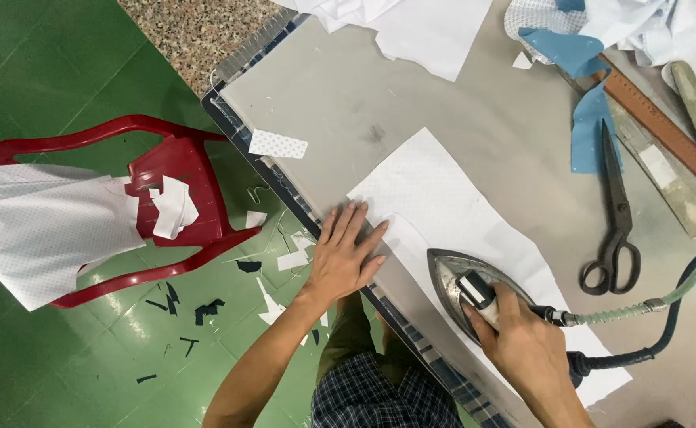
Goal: The person irons a white fabric piece on a worktable using a steam iron, then uses shears to trim the edges of the fabric. The person handles the iron and shears directly while working on the table.
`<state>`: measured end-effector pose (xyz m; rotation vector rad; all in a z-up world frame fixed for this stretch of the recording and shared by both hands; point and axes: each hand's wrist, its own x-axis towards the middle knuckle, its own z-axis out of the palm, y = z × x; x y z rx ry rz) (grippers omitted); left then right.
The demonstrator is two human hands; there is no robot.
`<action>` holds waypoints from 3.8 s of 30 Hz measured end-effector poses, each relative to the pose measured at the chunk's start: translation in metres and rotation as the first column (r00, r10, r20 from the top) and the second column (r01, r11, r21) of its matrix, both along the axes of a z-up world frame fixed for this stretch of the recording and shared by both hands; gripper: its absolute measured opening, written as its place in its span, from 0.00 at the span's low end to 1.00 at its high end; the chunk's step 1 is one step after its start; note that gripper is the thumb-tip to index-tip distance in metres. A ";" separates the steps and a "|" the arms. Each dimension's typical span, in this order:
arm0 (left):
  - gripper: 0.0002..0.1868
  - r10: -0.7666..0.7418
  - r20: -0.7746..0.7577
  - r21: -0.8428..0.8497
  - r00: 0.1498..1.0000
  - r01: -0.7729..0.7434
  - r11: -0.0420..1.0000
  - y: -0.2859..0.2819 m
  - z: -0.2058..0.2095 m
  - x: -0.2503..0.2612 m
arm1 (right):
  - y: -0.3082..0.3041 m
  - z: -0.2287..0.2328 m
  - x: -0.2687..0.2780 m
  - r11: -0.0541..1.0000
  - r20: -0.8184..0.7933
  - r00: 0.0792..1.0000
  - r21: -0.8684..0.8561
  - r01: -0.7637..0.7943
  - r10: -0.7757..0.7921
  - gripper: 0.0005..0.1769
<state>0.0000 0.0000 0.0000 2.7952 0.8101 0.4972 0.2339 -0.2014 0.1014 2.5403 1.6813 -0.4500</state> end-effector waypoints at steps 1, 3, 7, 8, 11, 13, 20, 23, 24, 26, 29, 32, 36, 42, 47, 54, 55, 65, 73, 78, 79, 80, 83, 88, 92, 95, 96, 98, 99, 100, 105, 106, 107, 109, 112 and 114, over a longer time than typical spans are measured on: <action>0.29 0.003 0.001 -0.001 1.000 -0.003 1.000 0.001 -0.003 -0.001 | 0.001 0.000 0.000 1.000 0.001 1.000 -0.001 -0.003 0.003 0.30; 0.32 -0.009 -0.080 -0.052 0.997 0.005 0.999 0.001 -0.009 -0.002 | 0.001 0.001 0.000 0.997 -0.034 0.998 -0.065 0.050 -0.052 0.30; 0.34 -0.006 -0.153 -0.044 0.988 -0.001 0.999 0.000 -0.014 -0.002 | 0.001 0.004 0.000 0.999 -0.051 0.998 -0.036 0.029 -0.030 0.31; 0.35 -0.010 -0.166 -0.040 0.986 0.003 0.999 0.000 -0.014 -0.002 | 0.001 0.004 -0.001 1.000 -0.036 0.999 -0.011 0.020 -0.021 0.32; 0.35 -0.014 -0.186 -0.036 0.982 0.007 0.999 0.001 -0.013 -0.002 | 0.003 0.006 -0.002 0.999 -0.043 0.999 -0.018 0.031 -0.032 0.32; 0.36 -0.012 -0.194 -0.036 0.981 0.005 0.999 0.001 -0.014 -0.001 | 0.005 0.008 -0.002 0.998 -0.064 0.997 -0.051 0.048 -0.051 0.33; 0.34 0.007 -0.142 -0.022 0.990 -0.010 1.000 -0.001 -0.014 -0.001 | 0.005 0.009 -0.001 0.993 -0.096 0.993 -0.100 0.059 -0.069 0.35; 0.34 0.010 -0.125 -0.020 0.992 -0.013 1.000 0.001 -0.016 0.000 | 0.005 0.008 0.004 0.988 -0.141 0.986 -0.139 0.074 -0.094 0.36; 0.34 0.011 -0.118 -0.025 0.993 -0.015 1.000 0.000 -0.017 -0.001 | 0.005 0.007 0.005 0.978 -0.176 0.977 -0.189 0.090 -0.124 0.37; 0.33 0.018 -0.098 -0.030 0.995 -0.021 0.999 0.000 -0.014 -0.001 | 0.001 -0.004 0.007 0.964 -0.140 0.984 -0.257 0.071 -0.110 0.40; 0.32 0.024 -0.057 -0.037 0.998 -0.026 0.999 0.002 -0.013 0.000 | 0.015 0.002 0.008 0.967 -0.080 0.996 -0.253 0.018 -0.040 0.40; 0.30 0.030 -0.018 -0.038 0.999 -0.031 0.999 0.004 -0.013 0.001 | 0.049 0.017 0.005 0.992 -0.052 0.998 -0.113 -0.053 0.048 0.34; 0.28 0.048 0.033 -0.065 0.998 -0.046 0.997 0.004 -0.009 0.002 | 0.095 0.021 0.003 0.988 -0.098 0.988 -0.082 -0.127 0.119 0.28; 0.26 0.121 0.184 -0.072 0.975 -0.109 0.991 0.002 -0.023 0.008 | 0.108 0.013 -0.005 0.973 -0.031 0.998 -0.226 -0.056 0.050 0.28; 0.25 0.119 0.179 -0.055 0.977 -0.111 0.992 -0.002 -0.021 0.008 | 0.110 0.019 -0.004 0.973 -0.080 0.996 -0.220 -0.063 0.047 0.27; 0.24 0.130 0.165 -0.002 0.978 -0.131 0.991 -0.010 -0.025 0.008 | 0.108 0.030 -0.004 0.980 -0.194 0.980 -0.185 -0.079 0.042 0.25; 0.24 0.133 0.167 0.003 0.977 -0.135 0.991 -0.011 -0.026 0.008 | 0.106 0.029 -0.003 0.980 -0.192 0.980 -0.179 -0.082 0.047 0.25; 0.22 0.132 0.191 0.016 0.973 -0.137 0.990 -0.010 -0.027 0.006 | 0.103 0.031 -0.004 0.974 -0.191 0.976 -0.179 -0.135 0.100 0.26; 0.21 0.136 0.280 0.045 0.950 -0.154 0.987 -0.016 -0.033 0.001 | 0.112 0.035 -0.008 0.971 -0.181 0.981 -0.213 -0.108 0.070 0.27; 0.14 0.255 0.337 0.011 0.906 -0.275 0.962 -0.030 -0.025 0.000 | 0.118 0.047 -0.013 0.968 -0.181 0.983 -0.237 -0.085 0.041 0.29; 0.14 0.256 0.334 0.004 0.907 -0.274 0.962 -0.028 -0.017 0.000 | 0.110 0.032 -0.008 0.966 -0.183 0.982 -0.243 -0.084 0.039 0.29; 0.17 0.215 0.271 0.009 0.938 -0.226 0.974 -0.026 -0.009 0.000 | 0.102 0.018 -0.003 0.979 -0.128 0.985 -0.152 -0.137 0.118 0.30; 0.23 0.163 0.185 -0.025 0.969 -0.161 0.987 -0.021 0.001 0.002 | 0.097 0.007 0.001 0.981 -0.073 0.983 -0.084 -0.176 0.170 0.32; 0.27 0.152 0.108 -0.088 0.982 -0.143 0.986 -0.018 -0.005 0.003 | 0.099 0.010 0.000 0.984 -0.082 0.986 -0.093 -0.153 0.146 0.32; 0.27 0.157 0.109 -0.085 0.982 -0.149 0.985 -0.018 -0.008 0.004 | 0.100 0.014 -0.002 0.985 -0.102 0.983 -0.067 -0.160 0.152 0.30; 0.26 0.161 0.115 -0.072 0.980 -0.154 0.985 -0.019 -0.010 0.005 | 0.100 0.012 -0.001 0.987 -0.115 0.984 -0.072 -0.145 0.136 0.29; 0.26 0.164 0.109 -0.067 0.980 -0.158 0.985 -0.019 -0.011 0.006 | 0.098 0.010 -0.001 0.987 -0.119 0.986 -0.099 -0.129 0.117 0.29; 0.26 0.153 0.115 -0.083 0.982 -0.144 0.986 -0.023 -0.010 0.004 | 0.091 0.006 0.002 0.985 -0.113 0.985 -0.094 -0.142 0.131 0.29; 0.25 0.150 0.127 -0.087 0.981 -0.139 0.986 -0.020 -0.010 0.005 | 0.092 0.003 0.004 0.983 -0.100 0.983 -0.077 -0.164 0.156 0.29; 0.25 0.142 0.132 -0.077 0.981 -0.132 0.988 -0.022 -0.014 0.005 | 0.087 0.004 0.005 0.985 -0.095 0.984 -0.067 -0.157 0.151 0.29; 0.23 0.166 0.176 0.035 0.970 -0.175 0.984 -0.036 -0.010 -0.003 | 0.052 0.007 0.004 0.991 -0.148 0.986 -0.098 -0.096 0.081 0.24; 0.23 0.161 0.172 0.031 0.972 -0.169 0.985 -0.036 -0.007 -0.004 | 0.045 0.006 0.004 0.991 -0.152 0.986 -0.102 -0.090 0.074 0.24; 0.24 0.161 0.148 0.036 0.976 -0.168 0.985 -0.034 -0.005 -0.002 | 0.041 0.003 0.005 0.991 -0.141 0.987 -0.102 -0.089 0.074 0.25; 0.25 0.159 0.123 0.046 0.980 -0.165 0.985 -0.029 -0.003 0.000 | 0.034 -0.002 0.006 0.991 -0.131 0.989 -0.098 -0.088 0.074 0.25; 0.29 0.145 0.002 -0.001 0.989 -0.145 0.989 -0.026 -0.004 0.001 | 0.027 -0.010 0.007 0.994 -0.077 0.992 -0.035 -0.107 0.104 0.26; 0.31 0.137 -0.042 -0.017 0.990 -0.138 0.990 -0.026 -0.008 0.002 | 0.024 -0.014 0.008 0.993 -0.069 0.993 -0.057 -0.099 0.095 0.27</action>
